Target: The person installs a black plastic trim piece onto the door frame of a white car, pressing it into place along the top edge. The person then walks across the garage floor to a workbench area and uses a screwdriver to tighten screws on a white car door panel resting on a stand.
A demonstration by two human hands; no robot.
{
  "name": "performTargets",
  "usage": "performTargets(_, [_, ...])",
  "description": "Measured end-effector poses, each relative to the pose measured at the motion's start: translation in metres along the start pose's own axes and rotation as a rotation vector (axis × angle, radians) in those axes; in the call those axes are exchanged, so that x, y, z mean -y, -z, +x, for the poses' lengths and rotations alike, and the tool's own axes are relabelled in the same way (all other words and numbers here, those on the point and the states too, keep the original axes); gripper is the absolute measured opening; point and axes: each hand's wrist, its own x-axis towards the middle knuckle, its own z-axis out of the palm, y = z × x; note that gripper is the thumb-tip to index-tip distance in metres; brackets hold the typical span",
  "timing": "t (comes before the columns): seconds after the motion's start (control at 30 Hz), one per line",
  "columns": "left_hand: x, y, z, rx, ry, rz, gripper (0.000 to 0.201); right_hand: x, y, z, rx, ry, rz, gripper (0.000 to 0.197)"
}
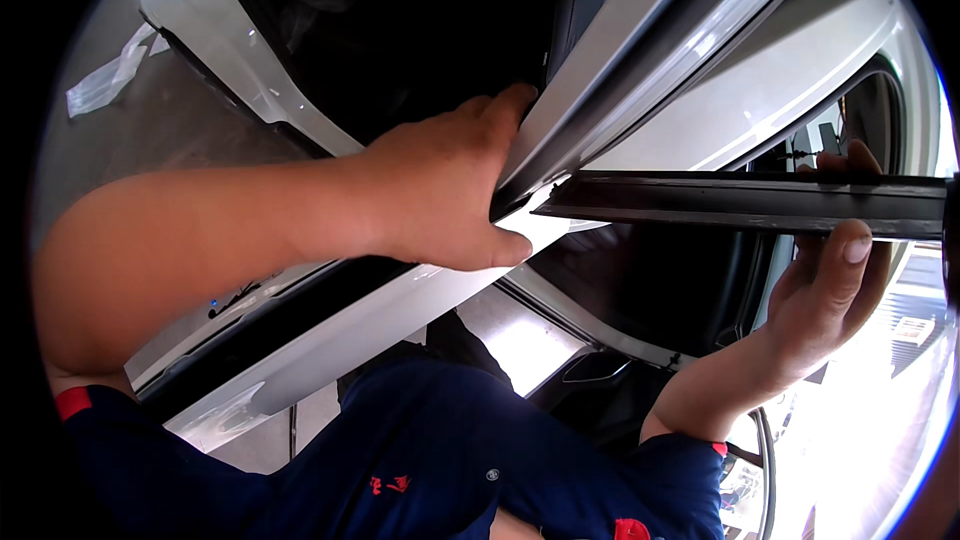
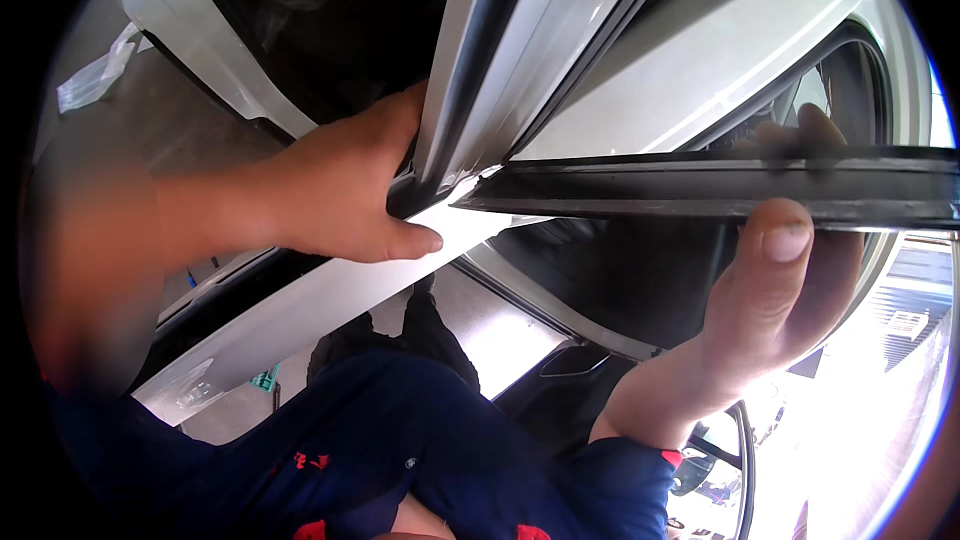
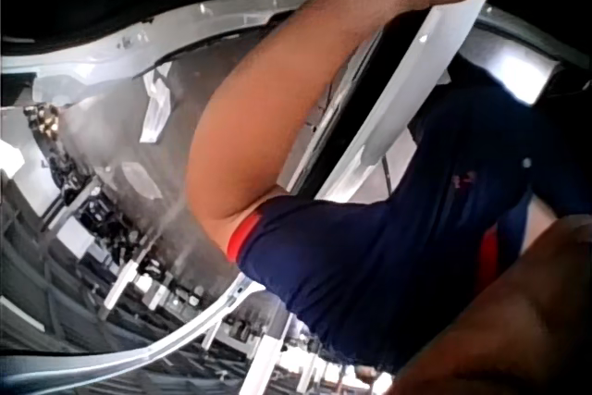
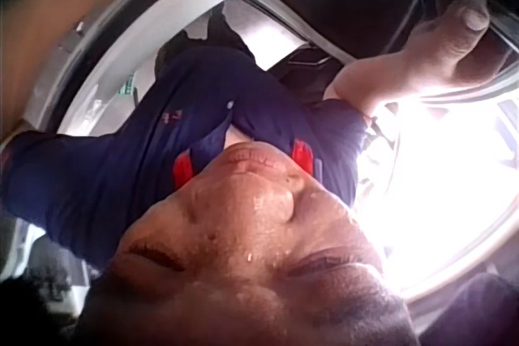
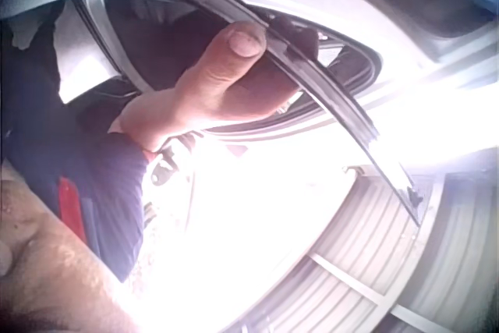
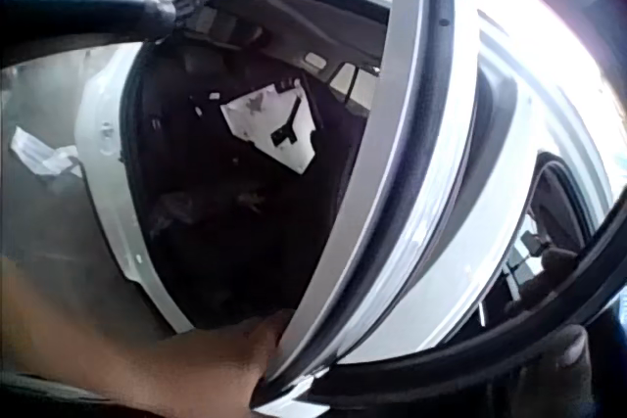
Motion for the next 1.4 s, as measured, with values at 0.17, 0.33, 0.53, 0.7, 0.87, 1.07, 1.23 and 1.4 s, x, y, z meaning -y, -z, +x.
performTargets(0.17, [-0.003,-0.013,0.004,-0.055,0.049,-0.059,0.1,-0.001,0.001,0.002,-0.009,0.033,-0.047,0.085])
performTargets(0.33, [-0.004,-0.018,0.008,-0.116,0.104,-0.093,0.098,-0.004,0.007,0.004,0.123,0.035,-0.023,0.076])
performTargets(0.53, [0.001,-0.014,0.011,-0.166,0.095,-0.134,0.085,-0.002,-0.001,0.015,0.127,0.072,-0.08,0.076])
performTargets(0.7, [-0.002,-0.017,0.01,-0.198,0.093,-0.137,0.085,0.014,-0.013,0.022,0.064,0.061,-0.224,0.07])
performTargets(0.87, [-0.002,-0.023,0.016,-0.148,0.125,-0.144,0.093,0.033,-0.038,0.022,0.002,-0.253,-0.049,0.076])
performTargets(1.07, [0.001,-0.018,0.019,-0.104,-0.014,-0.094,0.092,0.036,-0.044,0.042,0.056,-0.129,-0.029,0.068])
performTargets(1.23, [0.001,-0.016,0.024,-0.082,-0.057,-0.068,0.094,0.036,-0.047,0.053,0.078,-0.052,-0.097,0.088])
performTargets(1.4, [0.006,-0.021,0.023,-0.092,-0.07,-0.076,0.092,0.039,-0.056,0.058,0.129,0.013,-0.127,0.09])
